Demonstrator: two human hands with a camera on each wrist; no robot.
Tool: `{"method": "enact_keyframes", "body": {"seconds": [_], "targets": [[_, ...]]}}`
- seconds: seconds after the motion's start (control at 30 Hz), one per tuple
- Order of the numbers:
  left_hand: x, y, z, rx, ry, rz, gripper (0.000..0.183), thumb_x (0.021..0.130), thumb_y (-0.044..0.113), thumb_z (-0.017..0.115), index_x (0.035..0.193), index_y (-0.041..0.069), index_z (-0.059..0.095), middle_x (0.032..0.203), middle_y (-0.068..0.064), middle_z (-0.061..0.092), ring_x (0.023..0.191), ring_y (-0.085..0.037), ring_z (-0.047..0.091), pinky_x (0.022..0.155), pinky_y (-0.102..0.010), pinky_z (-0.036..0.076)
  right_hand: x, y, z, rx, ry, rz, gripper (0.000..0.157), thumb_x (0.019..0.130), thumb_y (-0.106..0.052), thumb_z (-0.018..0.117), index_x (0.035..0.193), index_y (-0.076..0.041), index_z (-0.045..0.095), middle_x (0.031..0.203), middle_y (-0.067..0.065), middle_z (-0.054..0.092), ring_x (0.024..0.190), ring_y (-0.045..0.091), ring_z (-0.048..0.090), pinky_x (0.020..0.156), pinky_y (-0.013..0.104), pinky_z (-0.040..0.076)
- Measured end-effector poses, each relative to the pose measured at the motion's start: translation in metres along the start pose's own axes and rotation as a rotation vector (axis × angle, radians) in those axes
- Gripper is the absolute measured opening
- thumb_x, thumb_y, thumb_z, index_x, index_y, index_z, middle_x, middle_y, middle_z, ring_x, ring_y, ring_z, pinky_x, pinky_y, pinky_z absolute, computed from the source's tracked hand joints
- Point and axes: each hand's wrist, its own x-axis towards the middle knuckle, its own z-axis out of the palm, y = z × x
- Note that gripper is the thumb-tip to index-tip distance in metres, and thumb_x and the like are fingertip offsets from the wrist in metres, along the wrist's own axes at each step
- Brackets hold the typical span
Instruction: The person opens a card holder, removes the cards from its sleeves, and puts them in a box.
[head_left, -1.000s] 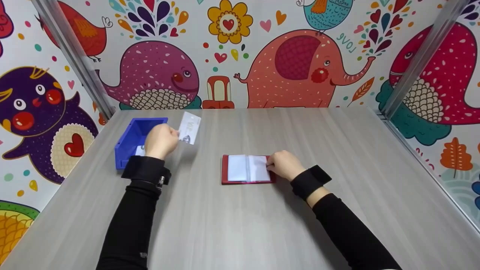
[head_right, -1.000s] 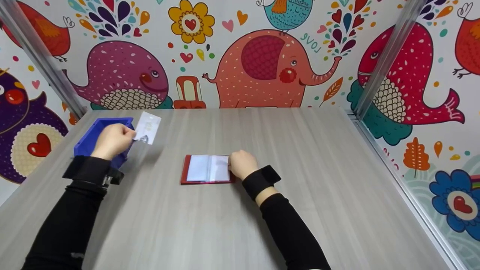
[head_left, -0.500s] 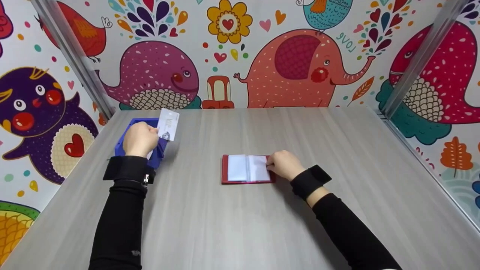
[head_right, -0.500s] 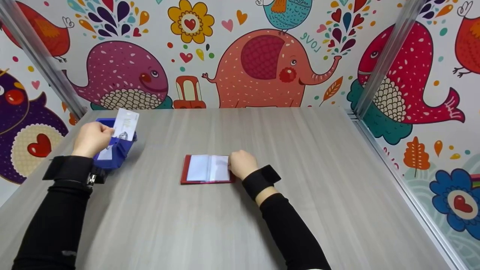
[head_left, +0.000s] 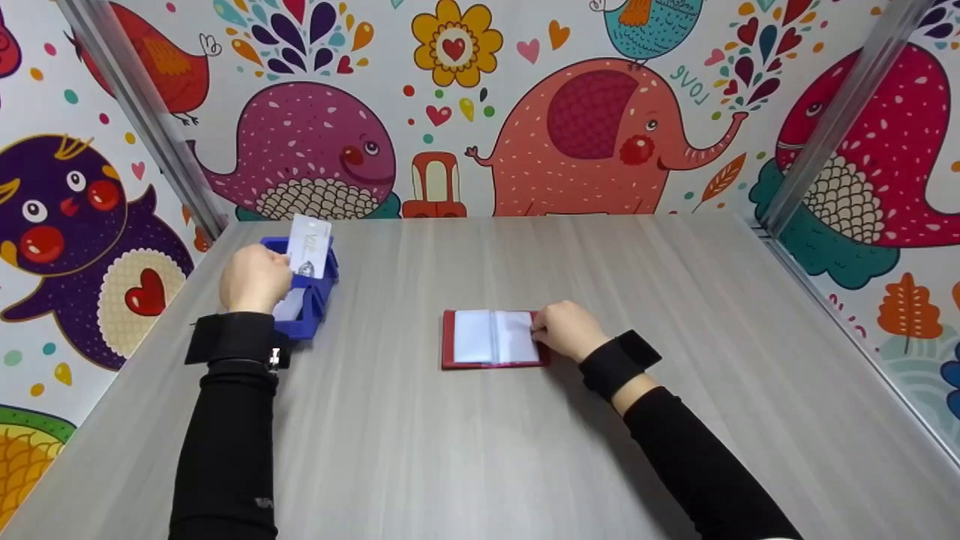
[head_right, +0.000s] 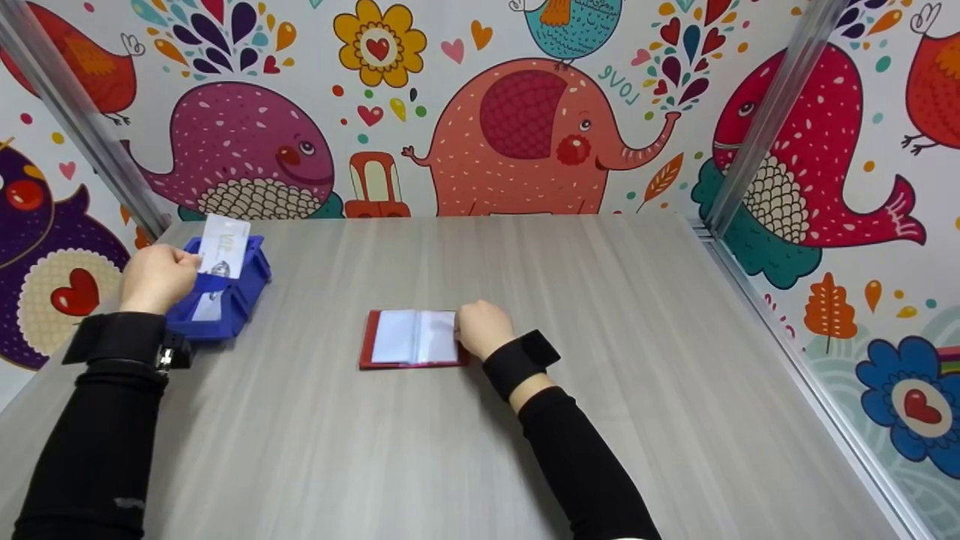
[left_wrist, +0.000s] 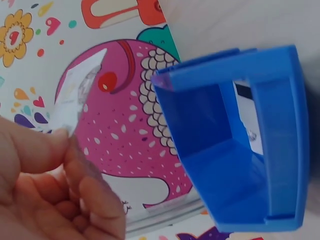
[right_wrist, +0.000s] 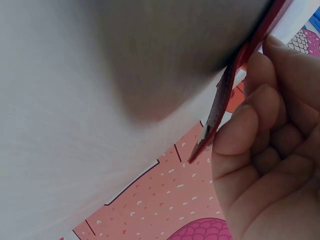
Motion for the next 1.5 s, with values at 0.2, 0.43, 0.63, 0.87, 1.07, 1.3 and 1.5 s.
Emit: {"method": "enact_keyframes", "body": {"seconds": [0.2, 0.43, 0.63, 0.87, 1.07, 1.3, 1.5], "targets": [[0.004, -0.011, -0.005, 0.014, 0.022, -0.072, 0.037, 0.100, 0.021, 0.045, 0.113, -0.008, 0.064, 0.120, -0.030, 0.061, 0.103, -0.046, 0.059, 0.079, -0.055, 0.047, 0.000, 0.000, 0.001, 0.003, -0.007, 0.020, 0.010, 0.081, -0.004, 0.078, 0.072, -0.008, 0.074, 0.071, 0.003, 0.068, 0.066, 0.022, 0.063, 0.066, 0.038, 0.053], [0.009, -0.033, -0.012, 0.042, -0.021, -0.178, 0.042, 0.099, 0.022, 0.045, 0.126, -0.008, 0.059, 0.132, -0.031, 0.053, 0.114, -0.048, 0.053, 0.086, -0.057, 0.047, -0.001, -0.001, 0.001, -0.003, -0.005, 0.024, 0.009, 0.081, -0.004, 0.078, 0.073, -0.007, 0.074, 0.072, 0.004, 0.068, 0.066, 0.023, 0.063, 0.066, 0.038, 0.053], [0.009, -0.044, -0.008, 0.066, -0.028, -0.219, 0.045, 0.100, 0.023, 0.044, 0.125, -0.012, 0.057, 0.131, -0.034, 0.052, 0.113, -0.048, 0.054, 0.085, -0.056, 0.048, 0.000, -0.002, 0.001, -0.008, -0.013, 0.034, 0.011, 0.082, -0.004, 0.077, 0.072, -0.007, 0.073, 0.071, 0.003, 0.067, 0.065, 0.021, 0.061, 0.065, 0.038, 0.053], [0.009, -0.045, 0.002, 0.076, -0.033, -0.217, 0.045, 0.101, 0.023, 0.043, 0.125, -0.013, 0.055, 0.126, -0.034, 0.054, 0.109, -0.046, 0.055, 0.087, -0.055, 0.047, -0.001, -0.002, 0.000, -0.011, -0.012, 0.030, 0.010, 0.082, -0.004, 0.077, 0.073, -0.007, 0.073, 0.072, 0.004, 0.068, 0.066, 0.021, 0.062, 0.066, 0.038, 0.053], [0.007, -0.046, 0.009, 0.058, -0.034, -0.183, 0.044, 0.100, 0.022, 0.043, 0.124, -0.013, 0.056, 0.127, -0.035, 0.053, 0.112, -0.049, 0.054, 0.088, -0.057, 0.046, -0.001, -0.002, 0.001, -0.008, -0.008, 0.025, 0.015, 0.081, -0.003, 0.077, 0.069, -0.008, 0.070, 0.067, 0.002, 0.064, 0.061, 0.019, 0.055, 0.062, 0.037, 0.051], [0.007, -0.048, 0.012, 0.061, -0.027, -0.174, 0.043, 0.100, 0.022, 0.044, 0.122, -0.013, 0.057, 0.126, -0.035, 0.054, 0.109, -0.050, 0.056, 0.084, -0.058, 0.047, 0.000, -0.002, 0.001, -0.010, -0.013, 0.018, 0.017, 0.081, -0.002, 0.076, 0.068, -0.008, 0.068, 0.065, 0.001, 0.060, 0.060, 0.017, 0.052, 0.061, 0.035, 0.049], [0.009, -0.050, 0.013, 0.075, -0.029, -0.177, 0.043, 0.099, 0.022, 0.046, 0.123, -0.012, 0.057, 0.127, -0.034, 0.054, 0.112, -0.050, 0.055, 0.084, -0.058, 0.048, 0.000, -0.001, 0.001, -0.004, -0.020, 0.031, 0.019, 0.081, -0.002, 0.076, 0.066, -0.009, 0.066, 0.063, 0.000, 0.058, 0.059, 0.016, 0.049, 0.060, 0.034, 0.048]]}}
